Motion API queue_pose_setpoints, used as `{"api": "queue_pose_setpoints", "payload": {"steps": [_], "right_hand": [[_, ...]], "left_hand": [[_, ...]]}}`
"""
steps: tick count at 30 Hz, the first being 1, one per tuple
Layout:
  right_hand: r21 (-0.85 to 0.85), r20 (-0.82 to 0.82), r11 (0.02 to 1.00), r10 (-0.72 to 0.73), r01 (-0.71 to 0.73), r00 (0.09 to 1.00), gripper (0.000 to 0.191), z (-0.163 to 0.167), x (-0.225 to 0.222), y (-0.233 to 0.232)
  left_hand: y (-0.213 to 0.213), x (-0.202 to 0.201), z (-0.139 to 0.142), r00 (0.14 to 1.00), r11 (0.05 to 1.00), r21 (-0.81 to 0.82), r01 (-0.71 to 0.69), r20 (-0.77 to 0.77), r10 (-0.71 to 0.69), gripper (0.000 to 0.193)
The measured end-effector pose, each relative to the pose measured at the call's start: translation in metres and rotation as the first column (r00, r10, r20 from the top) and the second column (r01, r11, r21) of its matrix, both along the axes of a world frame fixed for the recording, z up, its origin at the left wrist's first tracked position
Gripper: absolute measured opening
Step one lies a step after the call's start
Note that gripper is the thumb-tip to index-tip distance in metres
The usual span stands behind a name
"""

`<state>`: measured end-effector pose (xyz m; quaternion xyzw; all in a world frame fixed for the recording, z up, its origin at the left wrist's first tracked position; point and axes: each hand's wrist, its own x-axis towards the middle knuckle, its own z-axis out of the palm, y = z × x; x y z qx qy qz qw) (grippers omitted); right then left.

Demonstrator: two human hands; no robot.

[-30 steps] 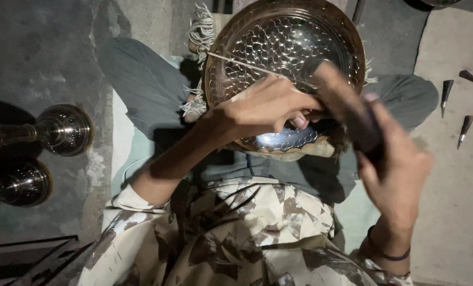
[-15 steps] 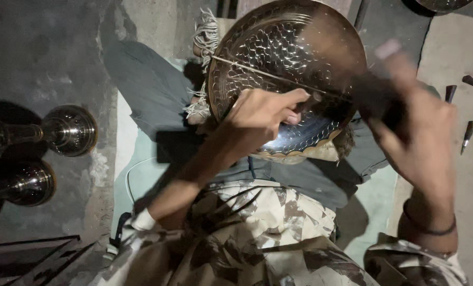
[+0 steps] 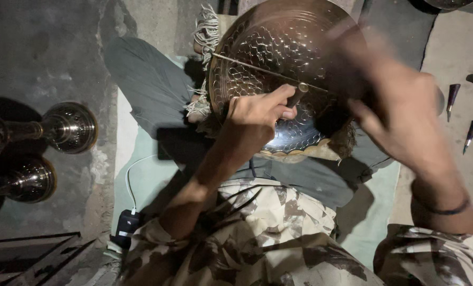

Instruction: The person sits cross-legged and uses a hammer and chisel to emboss a decorative pattern into a metal plate. They repeatedly strike the chisel along the plate's surface to create a textured design.

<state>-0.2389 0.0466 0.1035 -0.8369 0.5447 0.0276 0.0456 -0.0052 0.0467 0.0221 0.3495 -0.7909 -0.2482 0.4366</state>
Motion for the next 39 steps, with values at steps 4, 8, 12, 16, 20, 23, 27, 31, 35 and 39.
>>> {"api": "queue_pose_setpoints", "payload": {"steps": [4, 8, 12, 16, 20, 23, 27, 31, 35, 39], "right_hand": [[0.017, -0.216, 0.992, 0.127, -0.126, 0.968, 0.096, 0.013, 0.0, -0.008], [-0.153, -0.082, 0.945, 0.279, -0.289, 0.957, 0.085, 0.018, 0.0, -0.017], [-0.092, -0.216, 0.957, 0.25, -0.275, 0.944, 0.082, 0.014, 0.001, -0.021], [-0.016, -0.144, 0.961, 0.272, -0.277, 0.951, 0.098, 0.009, 0.001, -0.019], [-0.038, -0.087, 0.976, 0.212, -0.216, 0.973, 0.088, 0.016, 0.005, -0.019], [-0.178, 0.033, 0.958, 0.235, -0.226, 0.971, 0.098, 0.028, 0.01, -0.021], [-0.138, 0.069, 0.983, 0.133, -0.122, 0.989, 0.103, 0.034, 0.016, -0.023], [-0.037, -0.319, 0.966, 0.231, -0.256, 0.919, 0.095, 0.03, 0.012, -0.02], [-0.098, -0.12, 0.966, 0.226, -0.239, 0.967, 0.092, 0.032, 0.006, -0.013], [-0.051, -0.15, 0.98, 0.182, -0.191, 0.972, 0.095, 0.041, 0.002, -0.009]], "left_hand": [[0.007, -0.002, 0.003, 0.998, 0.993, 0.107, -0.056, -0.037, 0.06, 0.013], [0.018, -0.002, 0.008, 0.991, 0.983, 0.125, -0.136, 0.01, 0.135, 0.016], [0.023, -0.009, 0.009, 0.963, 0.926, 0.304, -0.226, -0.074, 0.259, 0.017], [0.026, -0.012, 0.009, 0.947, 0.904, 0.361, -0.231, -0.128, 0.293, 0.006], [0.031, -0.014, 0.009, 0.94, 0.877, 0.402, -0.264, -0.096, 0.327, 0.01], [0.032, -0.016, 0.009, 0.934, 0.884, 0.347, -0.312, -0.062, 0.353, 0.016], [0.032, -0.019, 0.008, 0.922, 0.861, 0.393, -0.323, -0.074, 0.38, 0.016], [0.033, -0.02, 0.006, 0.921, 0.856, 0.402, -0.323, -0.073, 0.382, 0.018], [0.032, -0.018, 0.002, 0.936, 0.912, 0.273, -0.307, -0.086, 0.34, 0.011], [0.021, -0.013, -0.004, 0.976, 0.947, 0.254, -0.199, -0.037, 0.215, 0.016]]}}
